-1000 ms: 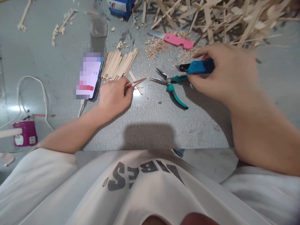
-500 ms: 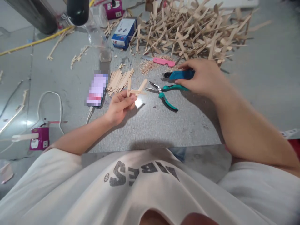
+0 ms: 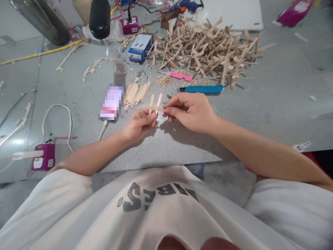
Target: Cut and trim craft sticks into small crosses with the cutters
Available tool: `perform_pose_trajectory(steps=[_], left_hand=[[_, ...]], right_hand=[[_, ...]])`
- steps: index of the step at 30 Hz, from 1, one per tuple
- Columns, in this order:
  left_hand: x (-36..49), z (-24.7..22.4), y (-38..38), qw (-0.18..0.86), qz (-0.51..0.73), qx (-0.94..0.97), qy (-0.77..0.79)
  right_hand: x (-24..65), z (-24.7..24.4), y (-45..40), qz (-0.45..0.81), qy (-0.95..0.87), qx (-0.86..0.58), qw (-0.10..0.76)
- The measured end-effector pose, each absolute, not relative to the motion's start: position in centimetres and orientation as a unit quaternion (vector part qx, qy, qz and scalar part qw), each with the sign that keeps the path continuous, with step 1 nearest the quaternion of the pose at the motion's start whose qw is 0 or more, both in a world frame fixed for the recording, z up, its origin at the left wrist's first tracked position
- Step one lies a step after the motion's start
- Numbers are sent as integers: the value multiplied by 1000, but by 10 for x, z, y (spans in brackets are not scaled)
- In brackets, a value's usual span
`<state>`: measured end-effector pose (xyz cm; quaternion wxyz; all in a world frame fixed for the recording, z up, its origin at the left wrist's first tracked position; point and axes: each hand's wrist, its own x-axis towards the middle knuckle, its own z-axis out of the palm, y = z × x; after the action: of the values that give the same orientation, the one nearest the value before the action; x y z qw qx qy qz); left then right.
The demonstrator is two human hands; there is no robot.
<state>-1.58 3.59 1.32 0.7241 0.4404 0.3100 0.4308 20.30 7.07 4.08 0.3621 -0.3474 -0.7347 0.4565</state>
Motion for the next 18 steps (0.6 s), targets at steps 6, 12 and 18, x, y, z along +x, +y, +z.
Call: perform_pose_trajectory(steps=[6, 12, 18], left_hand=[[-13, 6, 33, 746, 406, 413, 327], [-11, 5, 31, 738, 424, 382, 360], [-11, 2, 25, 721, 447, 388, 361]], right_hand=[[199, 21, 69, 392, -767, -325, 391], [209, 14, 60, 311, -780, -366, 402], [223, 2, 64, 133, -768, -438, 448]])
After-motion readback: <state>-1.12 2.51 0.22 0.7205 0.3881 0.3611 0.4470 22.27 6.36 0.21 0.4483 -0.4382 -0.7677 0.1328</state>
